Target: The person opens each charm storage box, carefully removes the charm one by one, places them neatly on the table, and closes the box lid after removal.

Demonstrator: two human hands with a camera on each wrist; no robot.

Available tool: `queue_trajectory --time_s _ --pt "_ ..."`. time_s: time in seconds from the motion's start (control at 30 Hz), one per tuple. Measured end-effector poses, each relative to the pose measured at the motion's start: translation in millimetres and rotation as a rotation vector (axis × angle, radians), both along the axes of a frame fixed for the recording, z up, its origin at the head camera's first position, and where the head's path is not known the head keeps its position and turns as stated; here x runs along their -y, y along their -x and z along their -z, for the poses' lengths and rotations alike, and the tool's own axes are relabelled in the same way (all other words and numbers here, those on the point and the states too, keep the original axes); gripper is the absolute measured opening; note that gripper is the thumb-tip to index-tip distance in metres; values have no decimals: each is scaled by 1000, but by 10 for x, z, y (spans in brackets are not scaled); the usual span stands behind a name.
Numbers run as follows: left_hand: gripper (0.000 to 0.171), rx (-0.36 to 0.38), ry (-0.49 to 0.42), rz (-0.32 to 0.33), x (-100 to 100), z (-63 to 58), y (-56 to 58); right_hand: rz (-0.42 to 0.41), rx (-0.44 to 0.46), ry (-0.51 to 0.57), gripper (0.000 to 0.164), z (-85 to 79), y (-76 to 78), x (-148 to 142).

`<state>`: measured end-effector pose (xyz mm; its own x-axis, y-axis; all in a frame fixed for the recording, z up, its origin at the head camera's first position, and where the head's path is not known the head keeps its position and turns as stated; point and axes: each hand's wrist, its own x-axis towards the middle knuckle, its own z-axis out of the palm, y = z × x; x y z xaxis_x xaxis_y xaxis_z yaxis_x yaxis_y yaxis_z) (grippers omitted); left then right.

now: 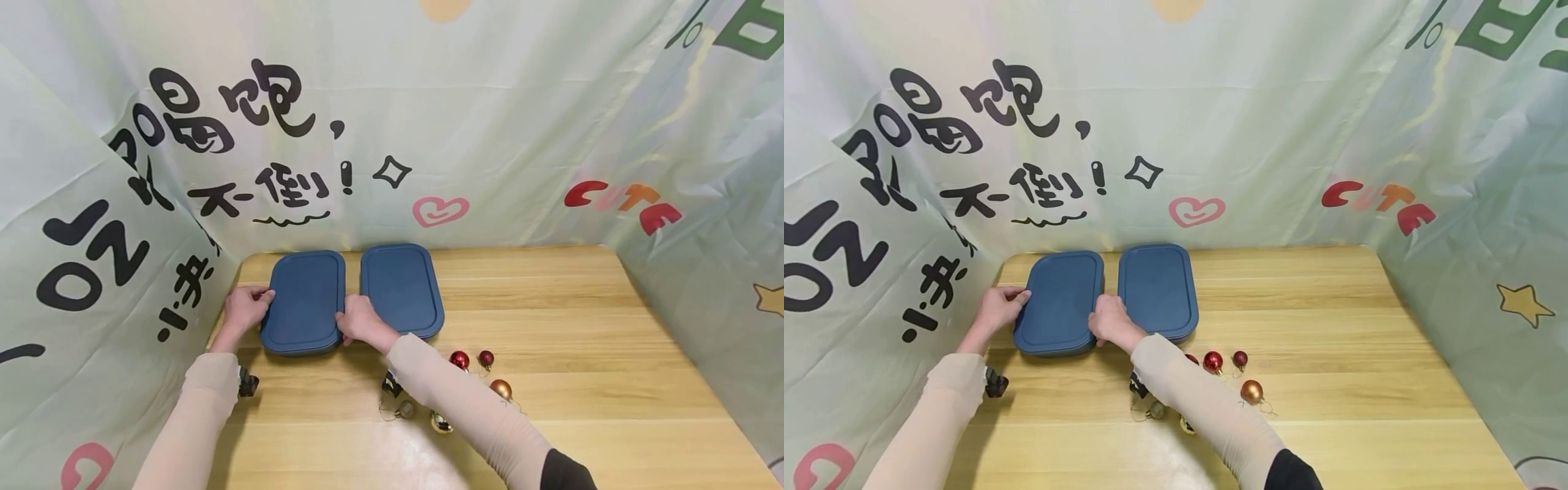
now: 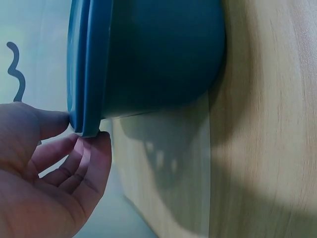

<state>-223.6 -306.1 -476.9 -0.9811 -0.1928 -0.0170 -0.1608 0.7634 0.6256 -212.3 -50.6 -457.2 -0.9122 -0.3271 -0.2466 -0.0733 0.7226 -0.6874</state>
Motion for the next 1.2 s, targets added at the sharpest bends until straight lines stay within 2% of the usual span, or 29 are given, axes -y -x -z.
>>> queue_trajectory --time_s 0.5,0.77,1.2 --pt "41 5 12 -26 11 33 -15 18 36 15 19 -6 -34 34" --pt "42 32 0 -46 -9 18 -23 15 12 -27 21 -1 -34 44" --pt "42 30 7 -37 -41 43 6 -3 -17 -51 27 0 20 -11"
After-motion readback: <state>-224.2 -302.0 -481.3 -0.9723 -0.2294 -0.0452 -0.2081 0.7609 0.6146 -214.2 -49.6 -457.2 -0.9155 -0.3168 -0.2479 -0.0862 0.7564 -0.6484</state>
